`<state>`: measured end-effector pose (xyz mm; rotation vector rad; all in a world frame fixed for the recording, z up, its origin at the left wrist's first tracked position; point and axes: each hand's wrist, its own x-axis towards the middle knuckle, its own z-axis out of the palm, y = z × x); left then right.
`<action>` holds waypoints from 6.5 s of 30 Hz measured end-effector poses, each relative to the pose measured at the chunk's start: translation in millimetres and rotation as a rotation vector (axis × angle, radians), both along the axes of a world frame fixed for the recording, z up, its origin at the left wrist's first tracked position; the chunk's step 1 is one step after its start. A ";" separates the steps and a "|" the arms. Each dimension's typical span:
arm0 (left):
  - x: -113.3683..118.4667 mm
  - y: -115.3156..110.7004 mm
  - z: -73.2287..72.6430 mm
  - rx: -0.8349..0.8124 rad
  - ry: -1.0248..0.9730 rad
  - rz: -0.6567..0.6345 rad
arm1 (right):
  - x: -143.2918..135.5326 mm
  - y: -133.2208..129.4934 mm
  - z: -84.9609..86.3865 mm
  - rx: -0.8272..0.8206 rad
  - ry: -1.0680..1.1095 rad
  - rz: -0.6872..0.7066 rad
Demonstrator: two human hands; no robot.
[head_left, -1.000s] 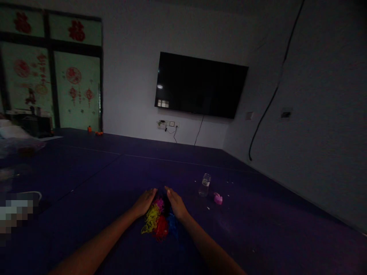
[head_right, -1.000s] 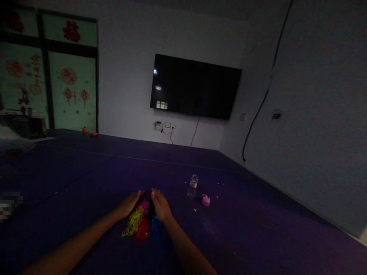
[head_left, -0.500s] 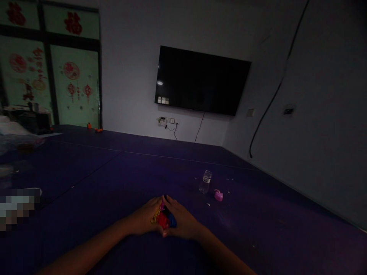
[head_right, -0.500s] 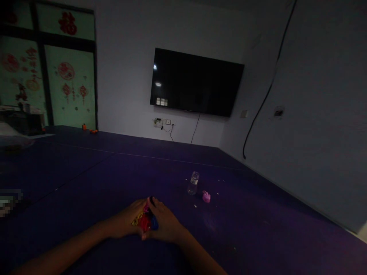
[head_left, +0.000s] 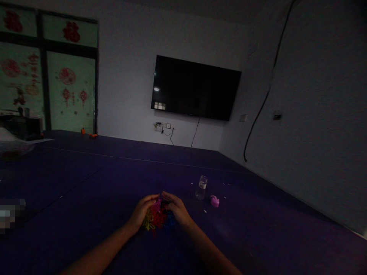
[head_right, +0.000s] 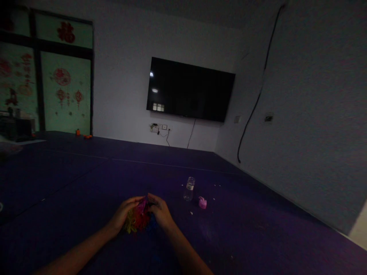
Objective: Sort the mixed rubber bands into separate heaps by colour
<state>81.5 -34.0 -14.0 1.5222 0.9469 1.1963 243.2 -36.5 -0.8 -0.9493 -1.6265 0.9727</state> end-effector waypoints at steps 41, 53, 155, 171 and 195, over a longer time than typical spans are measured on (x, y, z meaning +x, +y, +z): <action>-0.7 -32.1 12.3 0.521 0.458 0.298 | 22.3 -2.8 66.1 0.280 -0.061 -0.397; -50.7 -18.0 15.4 0.457 0.275 0.642 | -26.4 -15.2 25.2 0.252 -0.482 -0.215; -27.4 -36.0 10.3 0.586 1.229 0.512 | -81.3 13.4 20.1 -0.098 0.568 -0.111; -32.9 -33.2 6.3 0.615 1.099 0.555 | -74.5 18.4 12.0 -0.163 0.811 0.119; -32.8 -31.8 9.3 0.619 1.150 0.504 | -70.2 19.6 27.7 -0.274 0.936 0.117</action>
